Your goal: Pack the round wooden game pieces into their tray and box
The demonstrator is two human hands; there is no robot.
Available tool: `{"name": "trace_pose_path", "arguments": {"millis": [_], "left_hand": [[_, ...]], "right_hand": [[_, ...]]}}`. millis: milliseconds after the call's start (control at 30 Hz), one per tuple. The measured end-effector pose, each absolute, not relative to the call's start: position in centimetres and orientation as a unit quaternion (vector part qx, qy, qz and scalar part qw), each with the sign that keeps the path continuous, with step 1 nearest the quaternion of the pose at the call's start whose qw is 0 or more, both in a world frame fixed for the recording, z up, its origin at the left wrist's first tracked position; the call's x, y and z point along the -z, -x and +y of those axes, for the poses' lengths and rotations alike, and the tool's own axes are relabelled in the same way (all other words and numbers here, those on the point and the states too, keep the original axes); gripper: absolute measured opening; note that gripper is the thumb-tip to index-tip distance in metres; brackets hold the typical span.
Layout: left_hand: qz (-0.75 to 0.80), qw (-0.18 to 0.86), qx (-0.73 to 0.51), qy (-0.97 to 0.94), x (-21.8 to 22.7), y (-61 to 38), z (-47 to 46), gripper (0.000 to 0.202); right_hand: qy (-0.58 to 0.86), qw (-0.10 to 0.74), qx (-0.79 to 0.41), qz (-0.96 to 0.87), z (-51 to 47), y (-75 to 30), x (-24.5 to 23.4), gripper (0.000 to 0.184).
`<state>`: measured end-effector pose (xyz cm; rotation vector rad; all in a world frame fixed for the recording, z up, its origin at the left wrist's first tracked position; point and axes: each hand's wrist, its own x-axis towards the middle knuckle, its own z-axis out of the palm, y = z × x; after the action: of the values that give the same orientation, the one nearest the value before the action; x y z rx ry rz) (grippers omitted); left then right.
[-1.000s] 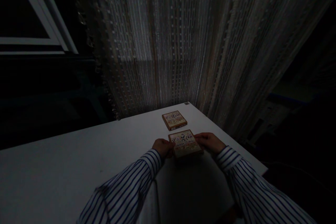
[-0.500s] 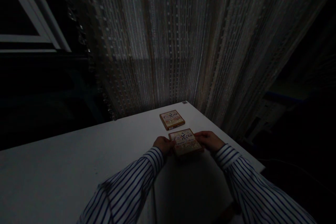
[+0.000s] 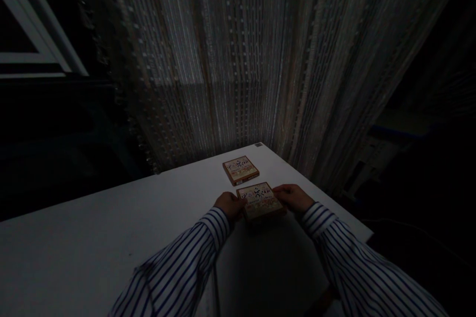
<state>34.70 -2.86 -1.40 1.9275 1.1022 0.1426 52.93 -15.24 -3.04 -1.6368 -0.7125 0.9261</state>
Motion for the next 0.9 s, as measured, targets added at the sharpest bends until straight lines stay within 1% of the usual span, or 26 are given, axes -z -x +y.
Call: {"name": "trace_pose_path", "arguments": {"millis": [167,267,367,467,567,767,833,900], "left_hand": [[0.450,0.381,-0.060,-0.806,0.7,-34.4,-3.1,0.029],[0.450,0.326,-0.090,-0.826,0.4,-34.2,-3.8,0.038],[0.379,0.226,-0.141,-0.886,0.6,-34.1,-4.7,0.051],[0.295,0.173,-0.130,-0.931,1.2,-34.0,-5.0,0.048],[0.267,0.159,-0.098,-0.945,1.6,-34.1,-4.9,0.046],[0.264,0.157,-0.085,-0.948,1.5,-34.2,-4.8,0.050],[0.264,0.161,-0.085,-0.947,1.4,-34.2,-4.9,0.050],[0.262,0.160,-0.087,-0.948,1.4,-34.1,-5.0,0.050]], "right_hand": [[0.702,0.519,-0.372,-0.317,-15.2,-52.9,3.1,0.018],[0.712,0.508,-0.356,-0.330,-15.1,-52.9,3.2,0.020],[0.725,0.494,-0.333,-0.345,-15.1,-52.8,3.3,0.018],[0.742,0.473,-0.305,-0.365,-15.0,-52.7,3.2,0.017],[0.763,0.445,-0.270,-0.385,-15.1,-52.7,3.3,0.019],[0.803,0.376,-0.187,-0.424,-15.4,-52.6,2.5,0.023],[0.816,0.336,-0.157,-0.444,-15.7,-52.2,2.1,0.026],[0.825,0.272,-0.100,-0.486,-16.0,-51.8,2.0,0.035]]}}
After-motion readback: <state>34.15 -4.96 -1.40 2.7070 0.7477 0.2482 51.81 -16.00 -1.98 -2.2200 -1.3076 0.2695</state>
